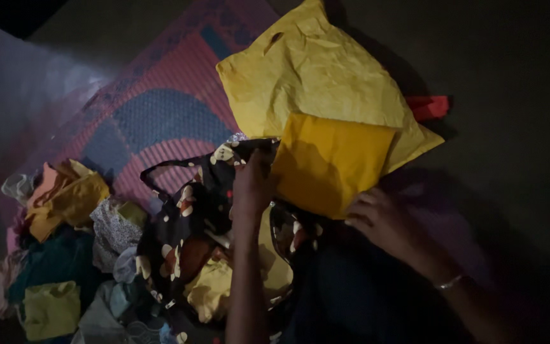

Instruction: The person folds clothes by hand and places them one at a time into a patterned bag.

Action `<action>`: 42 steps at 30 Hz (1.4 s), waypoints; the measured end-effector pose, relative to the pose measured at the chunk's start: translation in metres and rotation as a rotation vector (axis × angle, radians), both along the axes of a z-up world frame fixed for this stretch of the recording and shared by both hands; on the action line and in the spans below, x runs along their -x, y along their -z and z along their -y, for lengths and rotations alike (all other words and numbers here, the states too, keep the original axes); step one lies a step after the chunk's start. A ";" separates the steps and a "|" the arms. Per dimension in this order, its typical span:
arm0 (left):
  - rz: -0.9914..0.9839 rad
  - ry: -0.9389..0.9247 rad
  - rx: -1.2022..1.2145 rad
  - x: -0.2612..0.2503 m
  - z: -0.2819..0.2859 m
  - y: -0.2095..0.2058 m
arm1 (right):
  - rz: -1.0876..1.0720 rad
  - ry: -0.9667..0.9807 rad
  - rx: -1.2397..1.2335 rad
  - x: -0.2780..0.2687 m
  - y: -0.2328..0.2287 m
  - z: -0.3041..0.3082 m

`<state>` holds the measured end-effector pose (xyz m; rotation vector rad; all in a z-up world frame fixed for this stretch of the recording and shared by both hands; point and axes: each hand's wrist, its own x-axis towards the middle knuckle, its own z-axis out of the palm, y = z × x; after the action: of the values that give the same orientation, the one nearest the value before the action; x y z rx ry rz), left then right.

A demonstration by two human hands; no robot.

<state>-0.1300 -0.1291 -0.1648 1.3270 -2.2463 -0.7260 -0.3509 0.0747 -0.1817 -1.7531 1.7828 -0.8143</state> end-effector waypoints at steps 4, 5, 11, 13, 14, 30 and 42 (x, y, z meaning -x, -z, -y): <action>0.165 -0.098 0.103 0.005 -0.022 0.011 | -0.062 0.100 -0.023 0.001 0.028 0.000; 0.135 -0.084 0.218 0.006 -0.030 0.016 | -0.035 0.165 -0.096 0.003 0.036 -0.003; 0.298 -0.217 0.263 0.011 -0.036 0.032 | 0.214 0.384 -0.566 0.011 0.082 -0.005; 0.284 -0.199 0.314 0.006 -0.033 0.032 | 0.554 0.416 -0.592 0.006 0.089 -0.003; 0.261 -0.169 0.360 0.003 -0.031 0.031 | 0.723 0.430 -0.603 0.004 0.089 -0.003; -0.753 -0.128 -0.590 0.008 -0.030 -0.109 | 0.967 0.548 0.124 0.053 -0.097 -0.001; -0.793 0.038 -0.563 0.022 -0.051 -0.061 | 0.848 0.429 0.337 0.083 -0.099 0.001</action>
<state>-0.1524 -0.0779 -0.1041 0.9430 -1.4716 -1.6387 -0.4336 0.0735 -0.0828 -0.9162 1.4581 -1.7907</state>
